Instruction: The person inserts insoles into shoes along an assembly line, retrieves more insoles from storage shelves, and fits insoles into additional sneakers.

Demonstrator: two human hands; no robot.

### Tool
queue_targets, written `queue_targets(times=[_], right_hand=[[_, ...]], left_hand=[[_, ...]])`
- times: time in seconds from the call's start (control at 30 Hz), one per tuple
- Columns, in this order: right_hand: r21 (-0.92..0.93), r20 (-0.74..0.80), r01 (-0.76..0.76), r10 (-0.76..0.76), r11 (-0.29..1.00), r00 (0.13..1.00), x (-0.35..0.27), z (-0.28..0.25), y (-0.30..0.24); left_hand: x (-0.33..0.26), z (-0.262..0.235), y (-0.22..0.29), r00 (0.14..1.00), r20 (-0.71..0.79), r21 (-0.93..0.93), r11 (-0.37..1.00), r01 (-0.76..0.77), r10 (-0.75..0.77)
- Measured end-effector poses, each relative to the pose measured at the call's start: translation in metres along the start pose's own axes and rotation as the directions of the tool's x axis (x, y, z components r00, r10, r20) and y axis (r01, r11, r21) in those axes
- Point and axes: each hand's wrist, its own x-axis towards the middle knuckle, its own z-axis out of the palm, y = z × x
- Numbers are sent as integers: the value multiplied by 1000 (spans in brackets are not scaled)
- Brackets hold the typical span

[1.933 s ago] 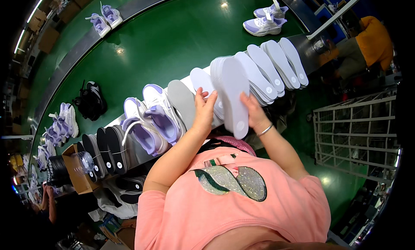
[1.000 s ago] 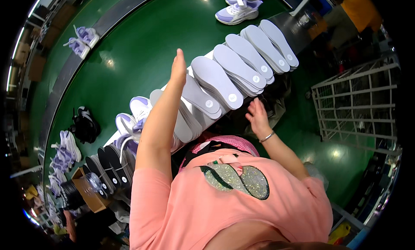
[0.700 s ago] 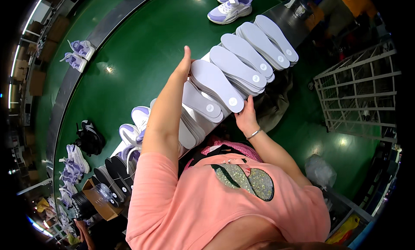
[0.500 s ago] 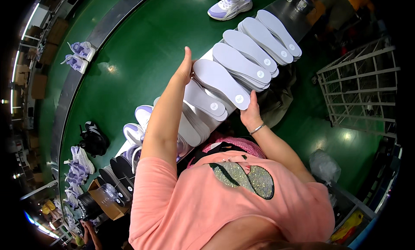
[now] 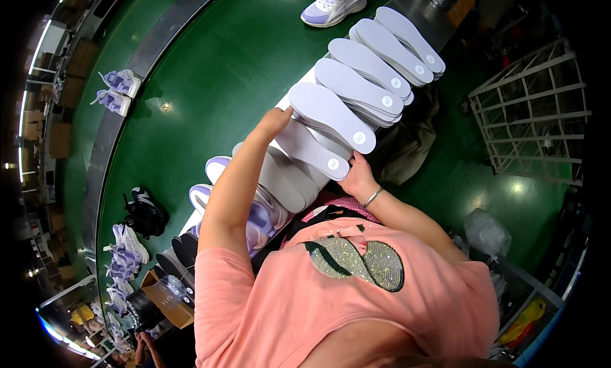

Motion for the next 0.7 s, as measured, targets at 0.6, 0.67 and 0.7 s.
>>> queue_targets(times=[0.6,0.67,0.7], right_hand=[[-793,98,18,98,610,990,-60,18,1],[-912,248,222,32,346,968,-38,31,23],[-931,314,310,-7,191,949,-25,34,35]], left_hand=[[-112,3,-10,735,-677,-557,679,-479,-37],[-145,35,-31,731,-678,-560,698,-446,-77],[-156,54,-44,768,-629,-613,687,-390,-125]])
